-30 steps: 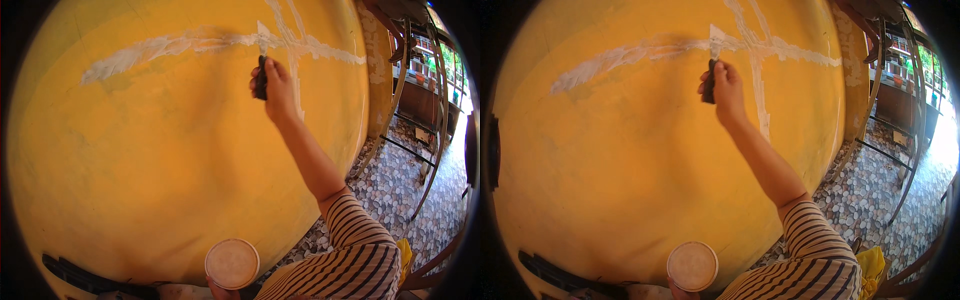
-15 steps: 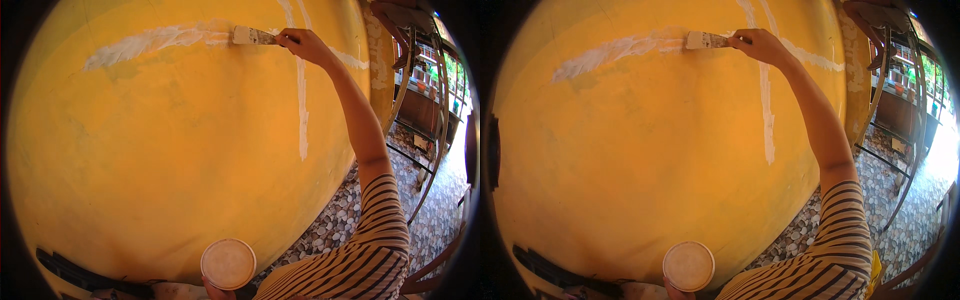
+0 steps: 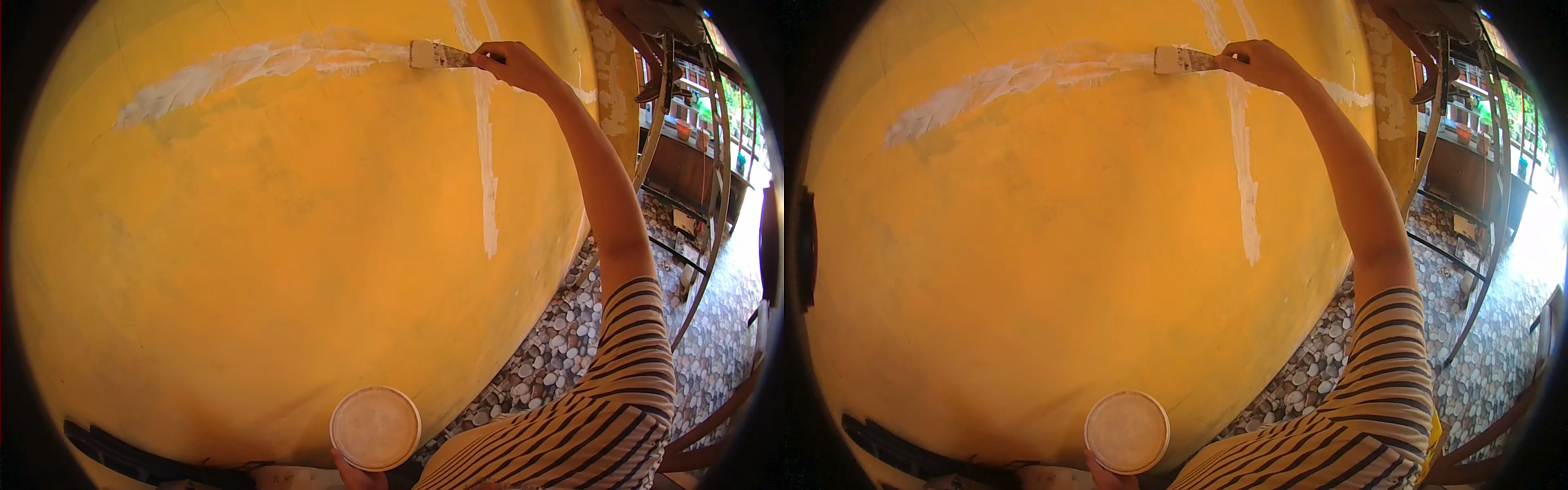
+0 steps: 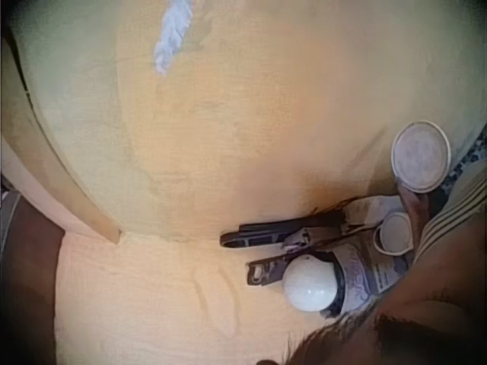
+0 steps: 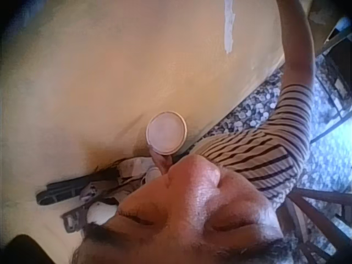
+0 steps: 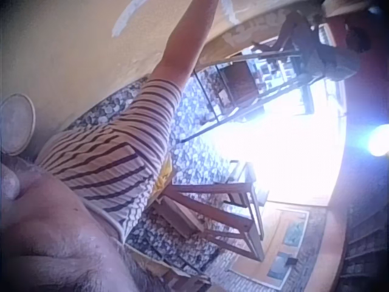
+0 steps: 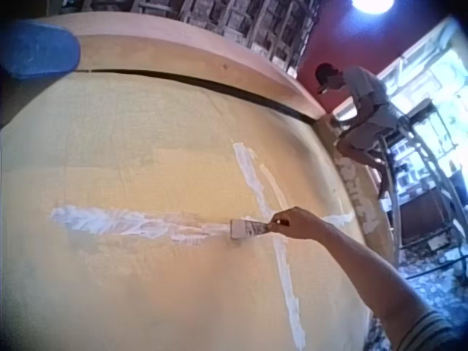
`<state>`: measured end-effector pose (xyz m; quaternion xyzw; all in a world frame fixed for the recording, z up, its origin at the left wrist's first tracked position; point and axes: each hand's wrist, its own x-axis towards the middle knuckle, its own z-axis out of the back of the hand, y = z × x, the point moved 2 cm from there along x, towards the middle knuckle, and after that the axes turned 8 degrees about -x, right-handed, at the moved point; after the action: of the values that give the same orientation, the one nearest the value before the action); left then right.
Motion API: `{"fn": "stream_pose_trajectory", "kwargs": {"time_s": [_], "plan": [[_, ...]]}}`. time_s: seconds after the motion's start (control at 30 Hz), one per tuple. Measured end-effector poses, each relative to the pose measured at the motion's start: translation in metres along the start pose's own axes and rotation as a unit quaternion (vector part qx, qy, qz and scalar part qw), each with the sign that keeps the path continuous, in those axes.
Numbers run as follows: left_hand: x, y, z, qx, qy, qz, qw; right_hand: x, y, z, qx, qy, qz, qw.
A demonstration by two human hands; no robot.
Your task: The person carries a lid with wall putty and a putty knife, walks over to a wall, scoops putty onto the knife, and applies it over cracks on the wall.
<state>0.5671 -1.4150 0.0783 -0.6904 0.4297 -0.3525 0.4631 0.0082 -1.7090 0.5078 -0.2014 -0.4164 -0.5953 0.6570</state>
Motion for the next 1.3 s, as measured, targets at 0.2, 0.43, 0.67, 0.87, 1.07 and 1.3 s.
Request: {"fn": "stream_pose_trajectory", "kwargs": {"time_s": [0.2, 0.43, 0.67, 0.87, 1.07, 1.3], "plan": [[0.001, -0.003, -0.004, 0.05, 0.026, -0.053, 0.997, -0.003, -0.019, 0.016, -0.063, -0.036, 0.011, 0.997], [0.001, 0.008, 0.007, 0.152, 0.056, -0.124, 0.979, 0.002, 0.009, 0.014, 0.001, -0.038, 0.047, 0.998], [0.003, 0.026, 0.014, 0.052, 0.05, 0.025, 0.997, -0.003, -0.024, 0.014, -0.077, -0.059, 0.045, 0.994], [-0.008, -0.012, -0.025, -0.167, -0.101, 0.149, 0.969, -0.009, -0.001, 0.009, 0.008, -0.049, 0.022, 0.999], [-0.003, 0.012, -0.018, -0.298, -0.054, 0.096, 0.948, -0.009, 0.025, 0.002, -0.002, -0.035, 0.035, 0.999], [-0.016, -0.001, -0.017, -0.303, -0.097, 0.093, 0.944, -0.019, 0.002, 0.002, 0.117, -0.04, -0.051, 0.991]]}}
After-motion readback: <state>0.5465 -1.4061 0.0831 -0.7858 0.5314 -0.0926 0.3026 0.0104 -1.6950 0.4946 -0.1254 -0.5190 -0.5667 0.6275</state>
